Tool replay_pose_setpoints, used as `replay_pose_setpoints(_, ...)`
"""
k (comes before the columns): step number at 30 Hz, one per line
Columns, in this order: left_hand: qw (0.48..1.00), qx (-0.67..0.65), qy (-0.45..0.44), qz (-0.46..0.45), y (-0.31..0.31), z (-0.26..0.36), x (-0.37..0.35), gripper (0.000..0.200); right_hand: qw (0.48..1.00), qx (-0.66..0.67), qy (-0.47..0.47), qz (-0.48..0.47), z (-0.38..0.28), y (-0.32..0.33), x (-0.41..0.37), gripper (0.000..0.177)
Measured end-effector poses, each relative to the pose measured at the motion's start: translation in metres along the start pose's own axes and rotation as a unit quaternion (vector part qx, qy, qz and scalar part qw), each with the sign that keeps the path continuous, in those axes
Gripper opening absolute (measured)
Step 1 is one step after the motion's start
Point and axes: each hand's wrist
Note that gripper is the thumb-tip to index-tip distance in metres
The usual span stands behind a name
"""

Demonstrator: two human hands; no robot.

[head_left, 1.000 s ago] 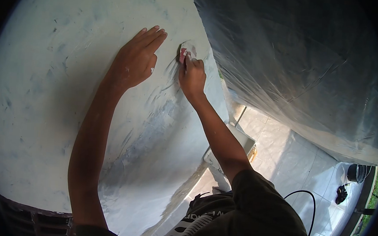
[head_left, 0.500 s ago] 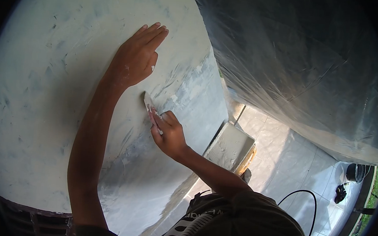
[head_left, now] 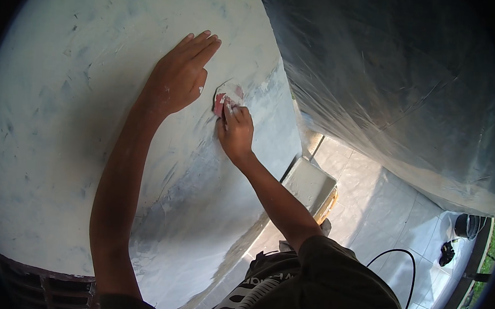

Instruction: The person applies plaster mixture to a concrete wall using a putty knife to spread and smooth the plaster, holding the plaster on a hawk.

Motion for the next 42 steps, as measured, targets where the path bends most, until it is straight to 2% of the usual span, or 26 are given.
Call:
replay_pose_setpoints(5,1.0,-0.008,-0.008,0.004,-0.001,0.002,0.003,0.058,0.994,0.098,-0.041,-0.028,-0.053,0.032,-0.051,0.042)
replay_pose_setpoints(9,1.0,0.002,-0.005,0.003,-0.002,0.001,0.0,0.058,0.979,0.194,-0.047,-0.034,-0.047,0.067,-0.029,0.04)
replay_pose_setpoints(13,1.0,0.005,0.002,-0.001,-0.002,0.002,-0.005,0.058,0.996,0.036,-0.027,0.082,0.035,0.044,0.038,0.043)
replay_pose_setpoints(14,1.0,0.008,0.004,-0.004,-0.003,0.002,-0.006,0.058,0.995,0.021,-0.058,0.078,0.053,0.036,0.051,0.036)
replay_pose_setpoints(15,1.0,0.009,0.003,-0.005,-0.004,0.002,-0.006,0.058,0.994,-0.011,-0.03,0.103,0.069,0.027,0.062,0.035)
replay_pose_setpoints(18,1.0,0.002,0.004,-0.012,-0.007,0.003,-0.006,0.06,0.995,-0.053,-0.044,0.069,0.082,0.011,0.07,0.036)
replay_pose_setpoints(20,1.0,0.007,-0.003,-0.012,-0.009,0.002,-0.005,0.059,0.996,-0.037,0.009,0.082,0.073,0.001,0.058,0.04)
replay_pose_setpoints(29,1.0,-0.022,-0.009,0.002,-0.015,0.004,0.005,0.057,0.997,0.068,-0.002,-0.032,-0.035,0.03,-0.056,0.044)
replay_pose_setpoints(32,1.0,-0.017,-0.014,0.007,-0.014,0.004,0.004,0.058,0.985,0.167,-0.031,-0.033,-0.052,0.054,-0.062,0.04)
replay_pose_setpoints(33,1.0,-0.017,-0.012,0.005,-0.013,0.004,0.003,0.058,0.985,0.168,-0.032,-0.036,-0.046,0.058,-0.055,0.04)
replay_pose_setpoints(35,1.0,-0.02,-0.005,0.01,-0.008,0.005,0.003,0.059,0.987,0.15,-0.018,0.056,-0.019,0.056,-0.019,0.039)
replay_pose_setpoints(37,1.0,-0.013,-0.003,0.006,-0.007,0.005,0.0,0.059,0.992,0.073,-0.037,0.097,0.016,0.046,0.026,0.04)
replay_pose_setpoints(39,1.0,-0.007,-0.006,0.004,-0.007,0.007,0.0,0.059,0.993,-0.002,-0.014,0.121,0.058,0.028,0.058,0.04)
replay_pose_setpoints(42,1.0,-0.011,0.0,0.0,-0.008,0.008,0.0,0.059,0.992,-0.05,-0.012,0.113,0.081,0.007,0.082,0.038)
Point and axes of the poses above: each hand's wrist, its own x-axis towards the middle knuckle, its own y-axis out of the back of the hand, z = x × y, and after that the axes turned 11 degrees about z, right-handed
